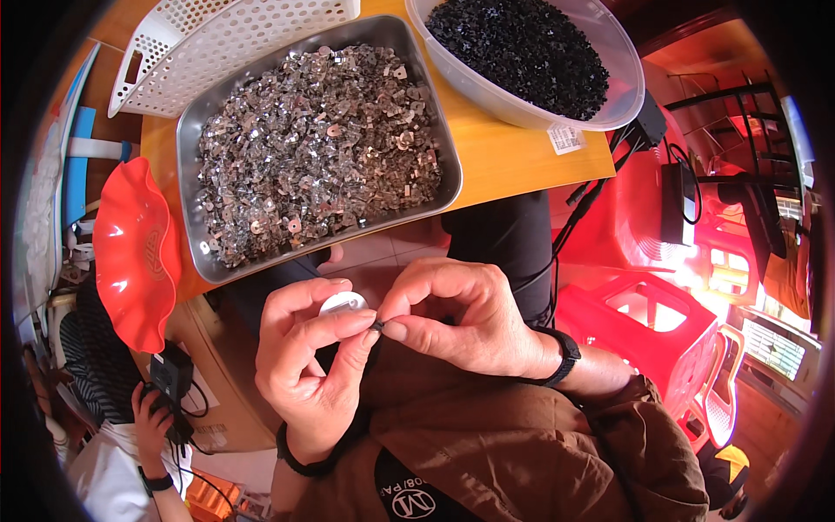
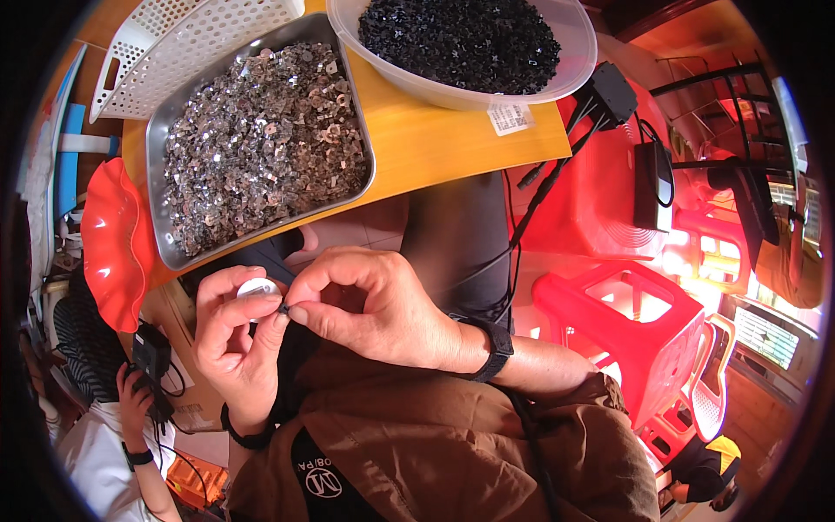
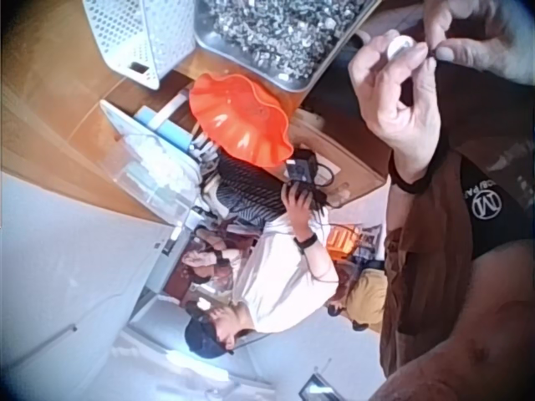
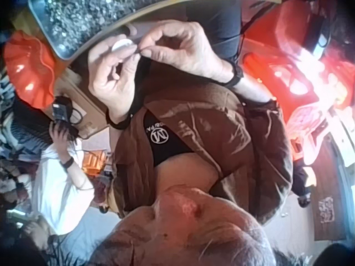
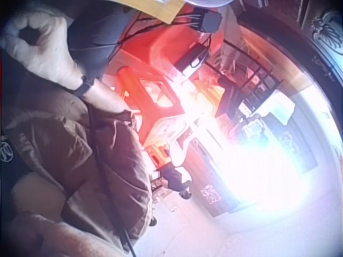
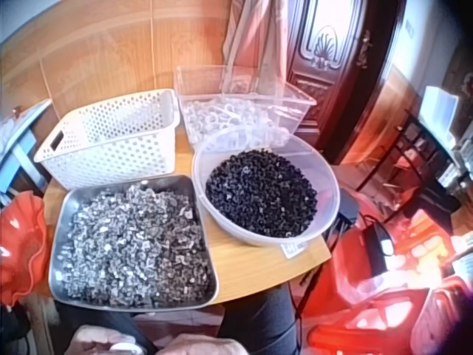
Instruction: Assemble small plastic components with decorative beads and flakes at a workshop bench.
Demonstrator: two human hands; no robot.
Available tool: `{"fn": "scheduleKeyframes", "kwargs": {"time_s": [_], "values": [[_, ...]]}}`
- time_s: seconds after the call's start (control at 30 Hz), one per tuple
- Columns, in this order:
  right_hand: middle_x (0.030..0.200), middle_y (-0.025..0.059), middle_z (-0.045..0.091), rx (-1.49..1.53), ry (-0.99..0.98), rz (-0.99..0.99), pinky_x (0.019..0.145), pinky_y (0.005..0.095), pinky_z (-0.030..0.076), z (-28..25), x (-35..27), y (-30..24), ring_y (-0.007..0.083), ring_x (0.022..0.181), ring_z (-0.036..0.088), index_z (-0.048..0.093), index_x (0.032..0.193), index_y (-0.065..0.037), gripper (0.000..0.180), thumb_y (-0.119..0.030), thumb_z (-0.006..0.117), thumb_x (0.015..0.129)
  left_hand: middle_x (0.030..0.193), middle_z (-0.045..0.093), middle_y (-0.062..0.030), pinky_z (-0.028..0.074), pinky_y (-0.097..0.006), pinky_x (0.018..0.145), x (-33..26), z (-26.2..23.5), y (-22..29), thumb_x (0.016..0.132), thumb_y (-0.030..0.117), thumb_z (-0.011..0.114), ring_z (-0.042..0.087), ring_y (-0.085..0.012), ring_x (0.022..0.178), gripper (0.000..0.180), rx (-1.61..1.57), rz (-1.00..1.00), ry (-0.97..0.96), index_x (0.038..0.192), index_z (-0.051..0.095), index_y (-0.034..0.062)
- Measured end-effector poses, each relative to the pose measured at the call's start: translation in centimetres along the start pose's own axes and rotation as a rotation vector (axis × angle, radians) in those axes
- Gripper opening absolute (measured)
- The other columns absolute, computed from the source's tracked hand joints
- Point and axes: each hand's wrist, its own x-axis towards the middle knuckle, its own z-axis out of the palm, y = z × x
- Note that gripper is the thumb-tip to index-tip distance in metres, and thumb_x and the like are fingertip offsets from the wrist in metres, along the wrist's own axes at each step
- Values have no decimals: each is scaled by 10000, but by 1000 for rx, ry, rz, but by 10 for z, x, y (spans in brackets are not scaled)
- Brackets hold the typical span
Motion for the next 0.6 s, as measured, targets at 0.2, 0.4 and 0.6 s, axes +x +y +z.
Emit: {"fn": "scheduleKeyframes", "kwargs": {"time_s": [0.2, 0.4, 0.6], "values": [[831, 5, 622, 80, 1, 43, 800, 239, 451, 0, -1, -2, 73, 903, 543, 644, 882, -5, 54, -18, 644, 829, 1049, 560, -133, 517, -266, 737, 1, 0, 1, 706, -42, 734, 597, -198, 909, 199, -27, -19, -7, 882, 672, 28], [836, 28, 613, -38, 67, -76, 651, 223, 452, 1, -1, -1, 92, 765, 565, 650, 854, -22, 59, -14, 660, 797, 1095, 527, -146, 512, -260, 762, -2, 1, 0, 740, -47, 714, 583, -180, 938, 162, -218, -171, -34, 881, 638, -22], [782, 43, 623, -321, 86, -353, 605, 258, 470, 0, 2, 2, 159, 695, 584, 661, 852, -46, 98, -32, 690, 760, 1106, 509, -158, 508, -259, 769, -1, -2, 0, 776, -57, 679, 588, -162, 907, 135, -378, -219, -93, 882, 598, -39]]}}
